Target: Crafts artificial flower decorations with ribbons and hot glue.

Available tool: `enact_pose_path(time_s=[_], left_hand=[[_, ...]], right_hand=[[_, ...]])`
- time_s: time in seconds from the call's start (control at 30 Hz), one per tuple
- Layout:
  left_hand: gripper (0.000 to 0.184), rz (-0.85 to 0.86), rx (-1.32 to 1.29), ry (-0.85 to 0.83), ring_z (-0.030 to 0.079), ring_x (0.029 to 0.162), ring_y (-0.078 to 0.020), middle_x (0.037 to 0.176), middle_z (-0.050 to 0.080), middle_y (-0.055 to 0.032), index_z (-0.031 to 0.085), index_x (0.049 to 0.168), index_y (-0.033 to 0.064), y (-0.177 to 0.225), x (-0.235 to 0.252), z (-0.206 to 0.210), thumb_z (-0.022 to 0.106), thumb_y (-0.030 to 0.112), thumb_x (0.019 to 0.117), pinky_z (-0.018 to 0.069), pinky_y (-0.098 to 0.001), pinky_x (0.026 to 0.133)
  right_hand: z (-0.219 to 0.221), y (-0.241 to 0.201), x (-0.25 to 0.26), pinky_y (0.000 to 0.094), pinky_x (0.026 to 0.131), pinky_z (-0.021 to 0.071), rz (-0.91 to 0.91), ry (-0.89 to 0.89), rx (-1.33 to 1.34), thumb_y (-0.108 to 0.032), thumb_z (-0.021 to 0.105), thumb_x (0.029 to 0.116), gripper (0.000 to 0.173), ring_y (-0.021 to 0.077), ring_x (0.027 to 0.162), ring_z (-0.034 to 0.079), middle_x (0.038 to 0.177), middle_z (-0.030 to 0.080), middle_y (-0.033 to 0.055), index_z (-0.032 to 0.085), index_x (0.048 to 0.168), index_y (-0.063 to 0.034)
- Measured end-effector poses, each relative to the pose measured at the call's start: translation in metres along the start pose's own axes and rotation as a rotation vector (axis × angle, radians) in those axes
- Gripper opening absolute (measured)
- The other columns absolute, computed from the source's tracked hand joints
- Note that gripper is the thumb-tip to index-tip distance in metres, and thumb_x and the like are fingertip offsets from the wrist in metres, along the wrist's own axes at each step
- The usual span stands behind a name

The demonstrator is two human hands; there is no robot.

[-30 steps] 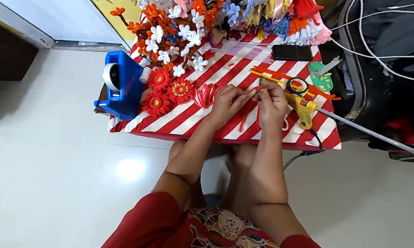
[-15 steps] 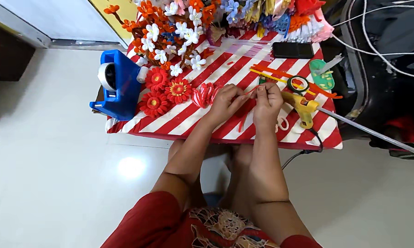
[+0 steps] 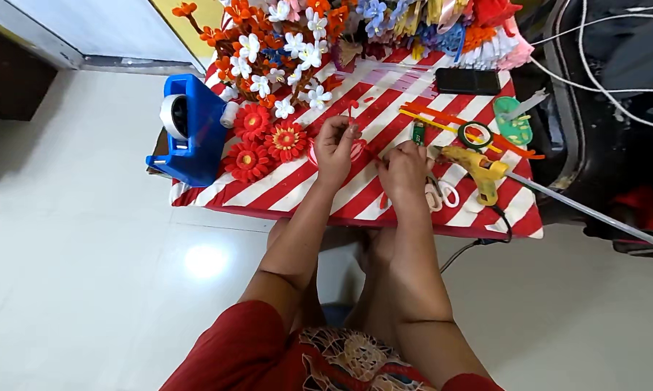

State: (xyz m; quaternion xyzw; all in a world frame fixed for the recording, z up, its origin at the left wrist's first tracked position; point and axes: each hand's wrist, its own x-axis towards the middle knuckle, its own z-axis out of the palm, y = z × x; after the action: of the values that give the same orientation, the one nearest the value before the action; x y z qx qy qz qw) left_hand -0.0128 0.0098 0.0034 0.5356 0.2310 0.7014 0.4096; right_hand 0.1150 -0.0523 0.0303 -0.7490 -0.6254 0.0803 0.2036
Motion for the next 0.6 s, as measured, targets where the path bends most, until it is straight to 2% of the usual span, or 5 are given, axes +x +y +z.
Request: enact_pose_path(time_s=[0.2, 0.33, 0.37, 0.47, 0.6], left_hand=[[0.013, -0.027, -0.023, -0.050, 0.067, 0.080, -0.0042, 0.089, 0.068, 0.0040, 0.062, 0.107, 0.0037, 0.001, -0.005, 0.006, 0.061, -0.003, 0.0961, 0.0595, -0.0274, 0.077], [0.013, -0.123, -0.083, -0.078, 0.067, 0.079, -0.0063, 0.089, 0.068, 0.0024, 0.063, 0.106, 0.0023, 0.003, -0.010, 0.015, 0.060, -0.004, 0.0958, 0.0598, -0.0292, 0.077], [0.013, -0.166, -0.122, -0.073, 0.067, 0.078, -0.0062, 0.089, 0.068, 0.0028, 0.063, 0.107, 0.0032, 0.004, -0.012, 0.019, 0.059, -0.003, 0.0959, 0.0597, -0.0286, 0.076], [0.018, -0.278, -0.261, -0.073, 0.066, 0.079, -0.0066, 0.091, 0.068, 0.0032, 0.063, 0.112, 0.0055, 0.006, -0.018, 0.028, 0.058, -0.003, 0.0962, 0.0594, -0.0282, 0.075], [0.022, -0.317, -0.293, -0.120, 0.066, 0.079, -0.0059, 0.090, 0.067, 0.0051, 0.063, 0.114, 0.0064, 0.005, -0.019, 0.034, 0.057, -0.004, 0.0964, 0.0591, -0.0280, 0.076]], right_hand=[[0.003, 0.001, 0.005, 0.0636, 0.090, 0.0421, 0.020, 0.042, 0.058, -0.010, 0.071, 0.0907, 0.011, 0.0432, 0.112, 0.057, 0.112, 0.066, 0.0202, 0.074, 0.091, 0.0000], [0.004, 0.014, 0.004, 0.0643, 0.092, 0.0411, -0.016, 0.341, 0.303, -0.012, 0.066, 0.0918, 0.015, 0.0412, 0.108, 0.062, 0.109, 0.069, 0.0213, 0.073, 0.094, 0.0010], [0.005, 0.017, 0.004, 0.0576, 0.091, 0.0434, -0.054, 0.450, 0.401, -0.010, 0.065, 0.0915, 0.014, 0.0363, 0.103, 0.063, 0.104, 0.068, 0.0202, 0.072, 0.092, 0.0017], [0.001, 0.017, -0.001, 0.0257, 0.085, 0.0530, -0.141, 0.603, 0.702, -0.007, 0.061, 0.0975, 0.010, 0.0120, 0.093, 0.062, 0.098, 0.063, 0.0102, 0.065, 0.096, 0.0023], [0.004, 0.008, -0.005, 0.0252, 0.089, 0.0538, -0.258, 0.671, 0.824, -0.003, 0.059, 0.0963, 0.007, 0.0105, 0.100, 0.063, 0.102, 0.063, 0.0086, 0.063, 0.094, 0.0027]])
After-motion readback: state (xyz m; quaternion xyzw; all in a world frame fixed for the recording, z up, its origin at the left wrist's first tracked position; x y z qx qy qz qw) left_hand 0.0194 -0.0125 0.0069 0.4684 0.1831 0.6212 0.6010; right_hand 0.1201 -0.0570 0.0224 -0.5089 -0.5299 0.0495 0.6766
